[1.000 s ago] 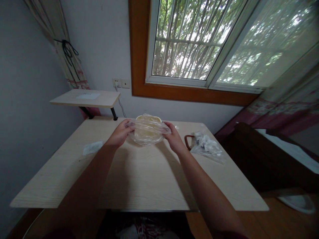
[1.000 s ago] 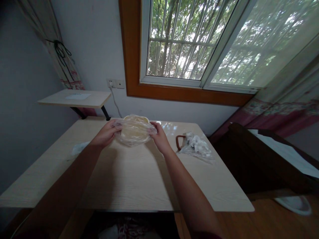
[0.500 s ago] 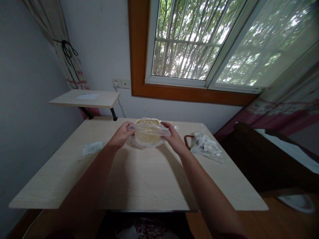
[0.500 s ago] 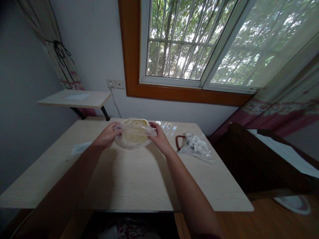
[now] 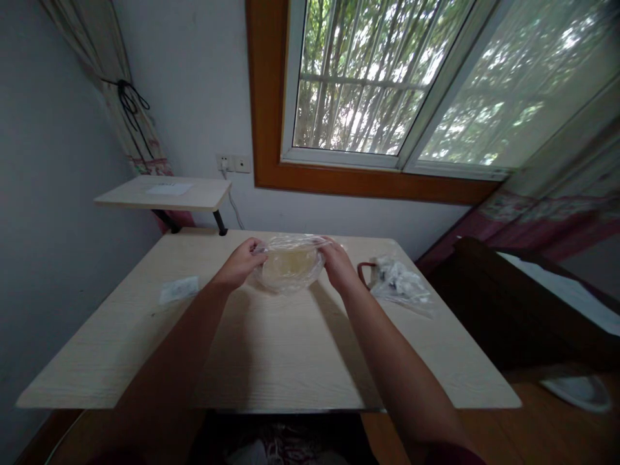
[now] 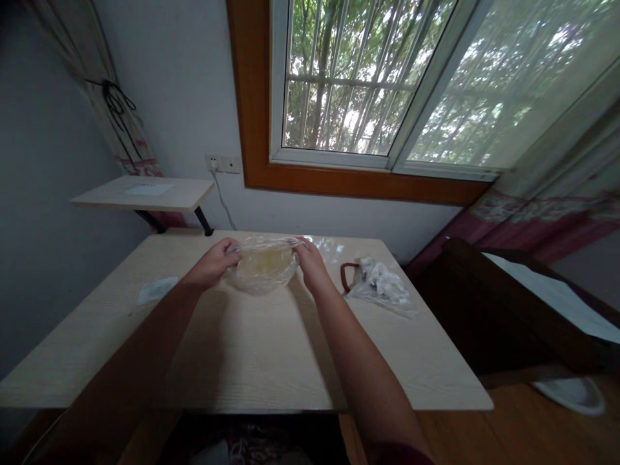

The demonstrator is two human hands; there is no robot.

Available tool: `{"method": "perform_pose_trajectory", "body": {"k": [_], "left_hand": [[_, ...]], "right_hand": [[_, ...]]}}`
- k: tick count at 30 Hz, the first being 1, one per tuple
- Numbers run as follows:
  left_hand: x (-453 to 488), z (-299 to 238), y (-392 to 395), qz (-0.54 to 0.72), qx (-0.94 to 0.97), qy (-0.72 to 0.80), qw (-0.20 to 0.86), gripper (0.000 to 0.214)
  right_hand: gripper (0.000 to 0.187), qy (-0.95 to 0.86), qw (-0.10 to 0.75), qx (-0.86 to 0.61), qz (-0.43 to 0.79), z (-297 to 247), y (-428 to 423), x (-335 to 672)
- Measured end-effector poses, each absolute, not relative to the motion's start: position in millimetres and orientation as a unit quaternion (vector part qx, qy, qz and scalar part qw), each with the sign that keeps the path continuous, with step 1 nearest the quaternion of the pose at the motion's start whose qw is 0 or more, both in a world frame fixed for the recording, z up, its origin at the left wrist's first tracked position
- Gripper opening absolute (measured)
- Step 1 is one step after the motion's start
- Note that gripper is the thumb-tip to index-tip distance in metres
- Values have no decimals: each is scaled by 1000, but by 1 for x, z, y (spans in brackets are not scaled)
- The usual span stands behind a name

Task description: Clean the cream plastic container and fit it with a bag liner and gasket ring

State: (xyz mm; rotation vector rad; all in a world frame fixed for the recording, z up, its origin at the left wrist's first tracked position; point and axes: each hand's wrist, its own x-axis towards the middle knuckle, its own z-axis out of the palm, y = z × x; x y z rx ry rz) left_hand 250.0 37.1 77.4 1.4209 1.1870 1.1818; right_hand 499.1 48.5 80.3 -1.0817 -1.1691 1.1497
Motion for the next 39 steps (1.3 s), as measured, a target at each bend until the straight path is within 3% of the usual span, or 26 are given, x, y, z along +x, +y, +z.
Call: {"method": "perform_pose_trajectory", "body": {"k": [5,10,13,17,21,26,34,39], "left_hand": [[250,79,38,495,549,487,465,26],[248,79,42,509,530,480,478,26],[249,78,44,512,527,478,482,26],[250,76,48,519,525,474,479,26],[252,78,50,521,530,473,473,27],[253,83,47,502,549,476,469,26],[247,82,47,474,611,443,454,25],[244,76,50,476,624,430,446,28]], "right_hand": [[32,-447,551,-479,516,74,50,499],[46,-503,562,-472,455,65,48,510],[53,-575,594,-481,293,62,42,518],[41,-648,621,-441,-12,59,25,528],[30,-757,550,-312,-168,59,8,532],[46,-860,416,-270,-118,75,9,518],[91,-889,336,-309,-31,91,34,509],[102,-892,328,-311,-2,86,42,511]]}}
